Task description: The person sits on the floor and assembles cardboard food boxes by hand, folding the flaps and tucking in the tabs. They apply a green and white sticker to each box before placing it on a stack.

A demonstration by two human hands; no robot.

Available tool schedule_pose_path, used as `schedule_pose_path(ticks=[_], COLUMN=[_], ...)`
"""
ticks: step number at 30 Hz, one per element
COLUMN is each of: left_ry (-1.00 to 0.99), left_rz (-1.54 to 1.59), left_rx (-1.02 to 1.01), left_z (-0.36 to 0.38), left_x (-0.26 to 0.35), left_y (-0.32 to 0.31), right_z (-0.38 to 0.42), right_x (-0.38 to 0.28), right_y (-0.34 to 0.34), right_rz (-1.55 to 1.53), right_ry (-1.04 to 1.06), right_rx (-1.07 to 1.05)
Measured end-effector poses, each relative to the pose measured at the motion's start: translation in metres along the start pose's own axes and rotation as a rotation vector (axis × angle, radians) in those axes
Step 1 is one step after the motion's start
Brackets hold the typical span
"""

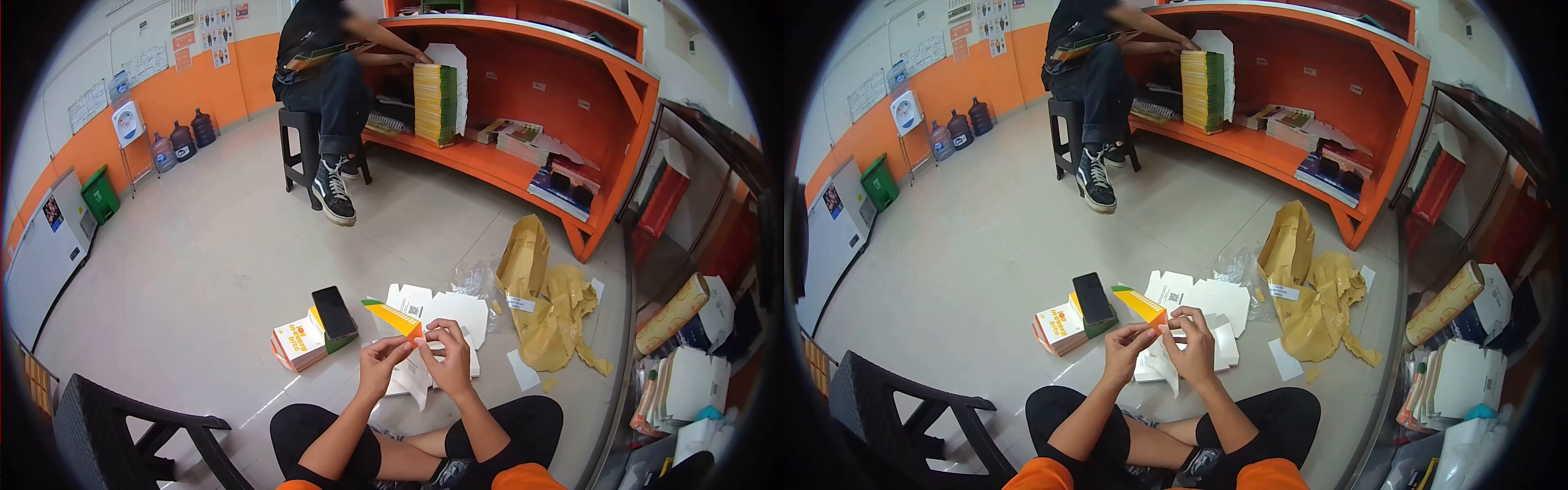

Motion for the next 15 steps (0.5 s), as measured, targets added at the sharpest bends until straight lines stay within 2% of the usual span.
schedule_pose_path(ticks=[3,9,12,15], left_ry=[-0.021,-0.057,-0.025,-0.072], left_rz=[0.010,-0.011,0.024,-0.078], left_rx=[-0.022,-0.076,-0.047,0.019], left_z=[0.000,0.000,0.001,-0.003], left_x=[0.004,0.007,0.009,0.013], left_y=[-0.001,-0.003,-0.004,0.001], right_z=[0.002,0.003,0.003,0.007], right_x=[0.001,0.002,0.004,0.013], right_y=[-0.002,-0.009,-0.008,-0.011], right_rz=[-0.015,0.012,-0.010,-0.131], right_ry=[0.013,-0.008,0.009,-0.072], right_rx=[0.022,-0.065,-0.097,-0.070])
Point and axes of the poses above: each hand's wrist, its own z-axis away from the middle knuckle, its own y-axis out of the back of the hand, x = y × z, the point moved 8 cm from there along -z, towards the middle knuckle, and after that the axes turned 7 degrees about -z, right-handed, at the moved point
